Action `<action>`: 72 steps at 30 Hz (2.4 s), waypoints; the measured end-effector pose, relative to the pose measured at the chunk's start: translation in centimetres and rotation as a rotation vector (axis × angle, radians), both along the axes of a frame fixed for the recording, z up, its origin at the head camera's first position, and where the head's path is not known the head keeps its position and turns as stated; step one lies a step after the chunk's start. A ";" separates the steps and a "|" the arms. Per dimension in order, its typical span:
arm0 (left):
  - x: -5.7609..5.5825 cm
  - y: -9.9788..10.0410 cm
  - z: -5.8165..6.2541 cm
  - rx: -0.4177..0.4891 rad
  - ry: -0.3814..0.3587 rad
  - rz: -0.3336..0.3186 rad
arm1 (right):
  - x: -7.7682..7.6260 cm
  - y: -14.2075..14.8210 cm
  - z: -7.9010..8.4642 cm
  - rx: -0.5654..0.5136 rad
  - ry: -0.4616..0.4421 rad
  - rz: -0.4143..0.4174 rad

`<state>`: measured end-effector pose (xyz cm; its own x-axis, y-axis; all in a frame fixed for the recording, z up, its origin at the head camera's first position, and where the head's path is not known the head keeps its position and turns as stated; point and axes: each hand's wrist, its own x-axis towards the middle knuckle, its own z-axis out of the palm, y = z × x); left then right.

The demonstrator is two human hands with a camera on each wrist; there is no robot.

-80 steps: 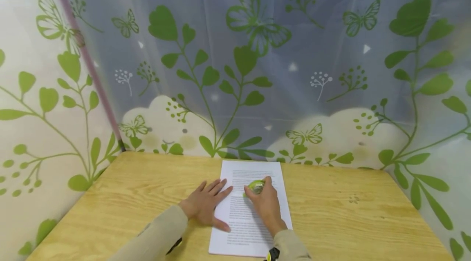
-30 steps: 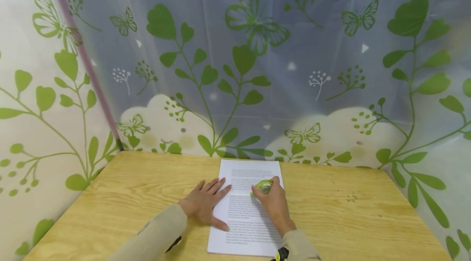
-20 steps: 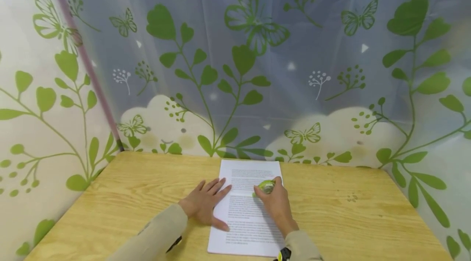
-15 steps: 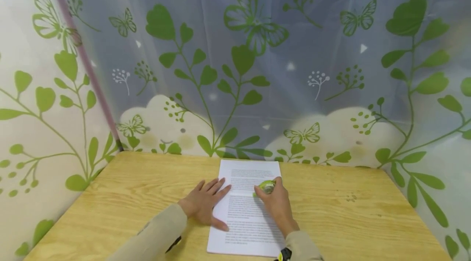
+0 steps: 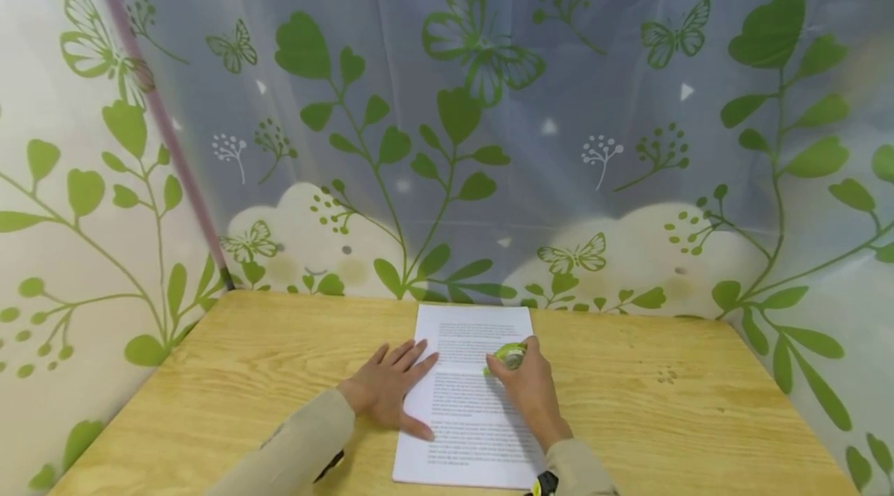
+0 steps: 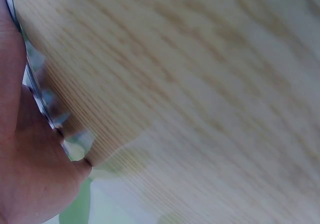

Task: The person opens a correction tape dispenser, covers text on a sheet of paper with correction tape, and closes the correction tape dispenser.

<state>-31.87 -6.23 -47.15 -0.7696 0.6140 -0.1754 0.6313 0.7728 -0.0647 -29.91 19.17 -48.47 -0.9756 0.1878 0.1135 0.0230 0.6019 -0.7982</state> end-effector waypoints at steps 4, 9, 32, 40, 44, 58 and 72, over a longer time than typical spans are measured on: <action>-0.1 -0.1 -0.2 0.007 0.001 -0.004 | 0.0 0.2 0.0 0.000 0.001 -0.002; 0.1 0.0 0.2 0.020 -0.001 -0.007 | 0.0 0.6 0.0 -0.006 -0.011 -0.003; 0.1 -0.1 0.2 0.050 -0.030 -0.008 | 0.2 1.4 0.1 -0.016 -0.029 0.009; 0.0 0.0 -0.1 0.041 -0.016 -0.006 | 0.3 1.7 0.2 -0.011 -0.040 0.002; 0.4 0.0 0.2 0.053 -0.036 -0.010 | 0.5 1.8 0.1 -0.019 -0.054 0.001; 0.5 0.2 0.7 0.043 -0.059 0.005 | 0.6 2.5 0.6 -0.032 -0.069 0.017; -0.2 -0.1 -0.5 0.066 -0.039 0.005 | 0.5 3.1 0.6 -0.018 -0.078 0.017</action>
